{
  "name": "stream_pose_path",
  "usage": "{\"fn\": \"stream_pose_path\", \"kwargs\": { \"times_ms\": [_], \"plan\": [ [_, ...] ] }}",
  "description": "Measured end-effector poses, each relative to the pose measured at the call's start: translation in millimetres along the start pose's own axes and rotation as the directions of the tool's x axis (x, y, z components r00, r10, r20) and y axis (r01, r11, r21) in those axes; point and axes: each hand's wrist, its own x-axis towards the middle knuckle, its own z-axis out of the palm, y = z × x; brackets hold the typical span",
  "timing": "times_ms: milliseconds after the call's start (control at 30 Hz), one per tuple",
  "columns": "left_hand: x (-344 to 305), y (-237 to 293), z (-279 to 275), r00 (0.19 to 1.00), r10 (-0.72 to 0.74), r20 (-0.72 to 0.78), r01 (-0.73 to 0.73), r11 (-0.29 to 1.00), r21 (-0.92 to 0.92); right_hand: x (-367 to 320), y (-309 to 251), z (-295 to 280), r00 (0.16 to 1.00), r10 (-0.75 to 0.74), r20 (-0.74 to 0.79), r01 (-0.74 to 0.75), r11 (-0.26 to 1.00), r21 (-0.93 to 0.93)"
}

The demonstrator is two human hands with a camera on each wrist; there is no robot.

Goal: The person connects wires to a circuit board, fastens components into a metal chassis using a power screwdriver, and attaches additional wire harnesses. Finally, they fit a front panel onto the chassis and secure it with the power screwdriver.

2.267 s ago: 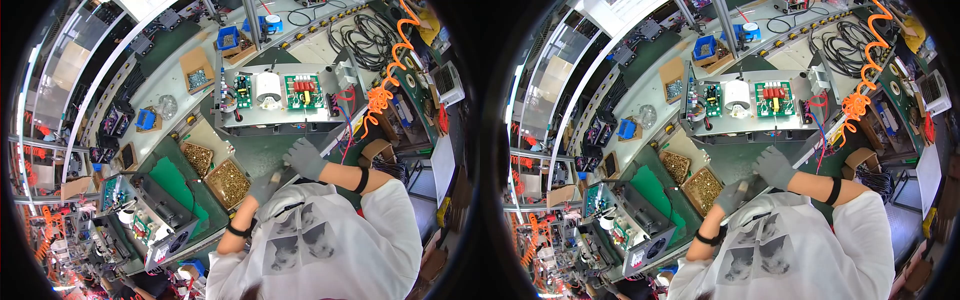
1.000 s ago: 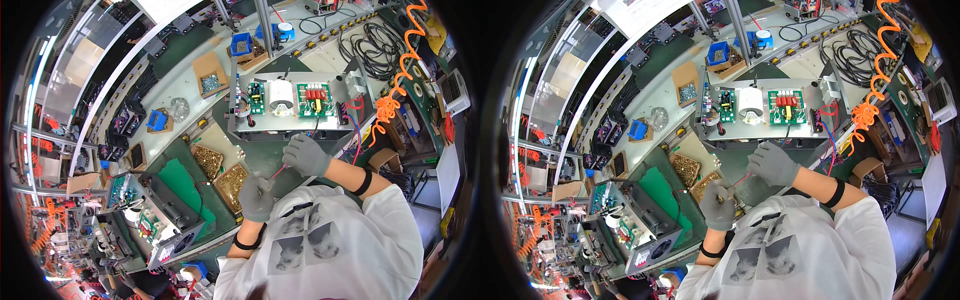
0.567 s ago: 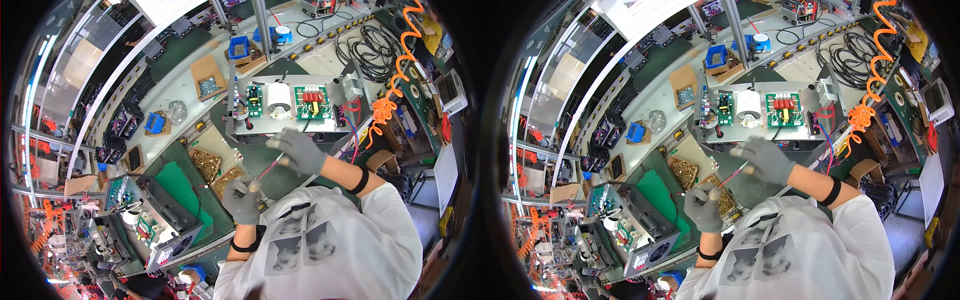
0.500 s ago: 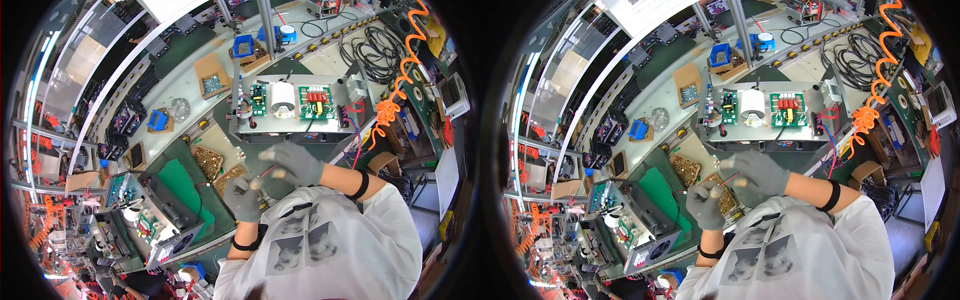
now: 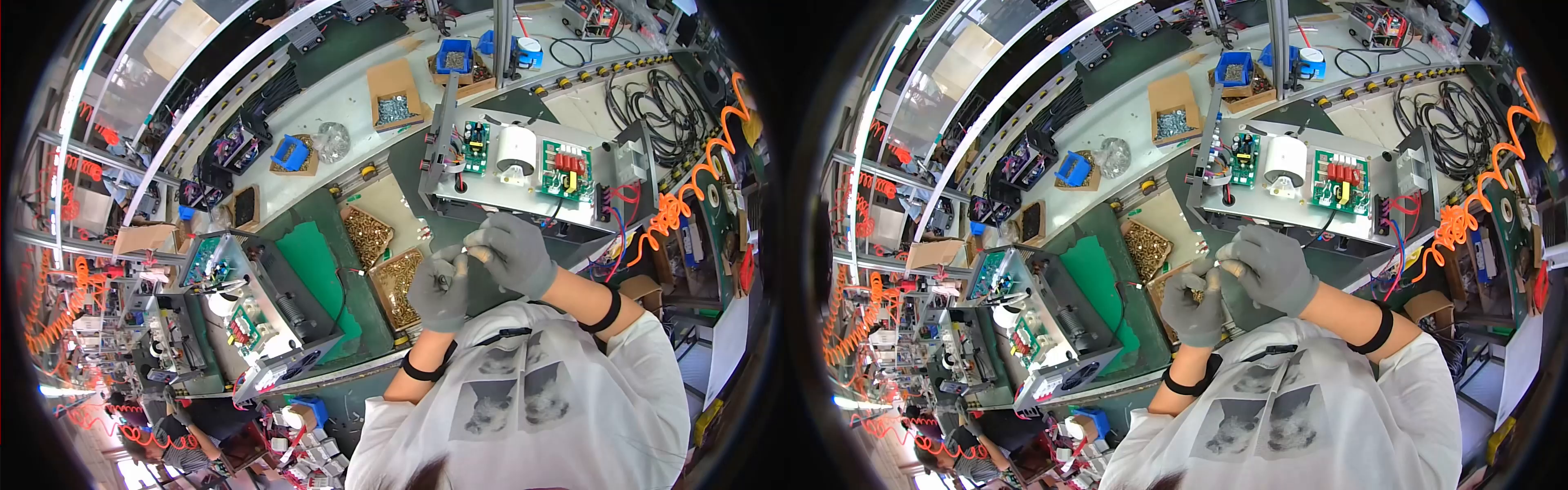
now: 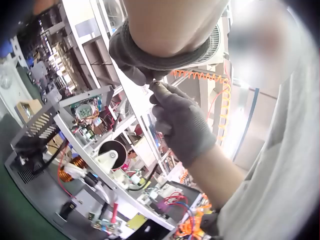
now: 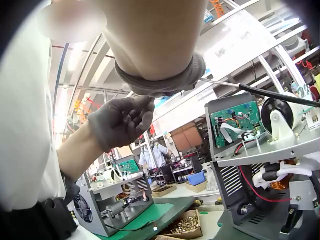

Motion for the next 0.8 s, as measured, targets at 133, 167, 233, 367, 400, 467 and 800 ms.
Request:
{"fn": "stream_pose_path", "kwargs": {
  "times_ms": [133,167,233,367,400,467,800],
  "plan": [
    [8.5,-24.6,6.4,0.997,-0.064,-0.035,0.062,0.996,-0.067,11.2,7.9,-5.2,0.983,0.086,0.163,-0.077,0.995,-0.062],
    [12.0,-30.5,9.2,0.988,-0.149,-0.031,0.143,0.979,-0.148,17.1,16.7,-4.8,0.978,0.102,0.18,-0.076,0.986,-0.147],
    [24.4,-21.7,15.5,0.982,-0.189,-0.006,0.186,0.972,-0.142,36.4,36.2,-4.1,0.946,0.294,0.137,-0.242,0.921,-0.306],
    [23.8,-39.7,17.1,0.951,-0.301,0.07,0.308,0.944,-0.123,86.4,108.2,4.1,0.923,0.377,0.082,-0.292,0.821,-0.49],
    [22.6,-39.7,16.3,0.951,-0.301,0.07,0.308,0.943,-0.124,95.6,118.1,7.6,0.902,0.401,0.162,-0.244,0.781,-0.574],
    [20.1,-40.7,12.9,0.951,-0.305,0.047,0.309,0.94,-0.143,105.7,143.0,19.8,0.87,0.426,0.247,-0.179,0.74,-0.648],
    [-2.2,-82.5,-27.2,0.924,-0.373,-0.084,0.361,0.924,-0.127,143.1,138.2,25.4,0.623,0.58,0.525,0.03,0.653,-0.757]
  ]
}}
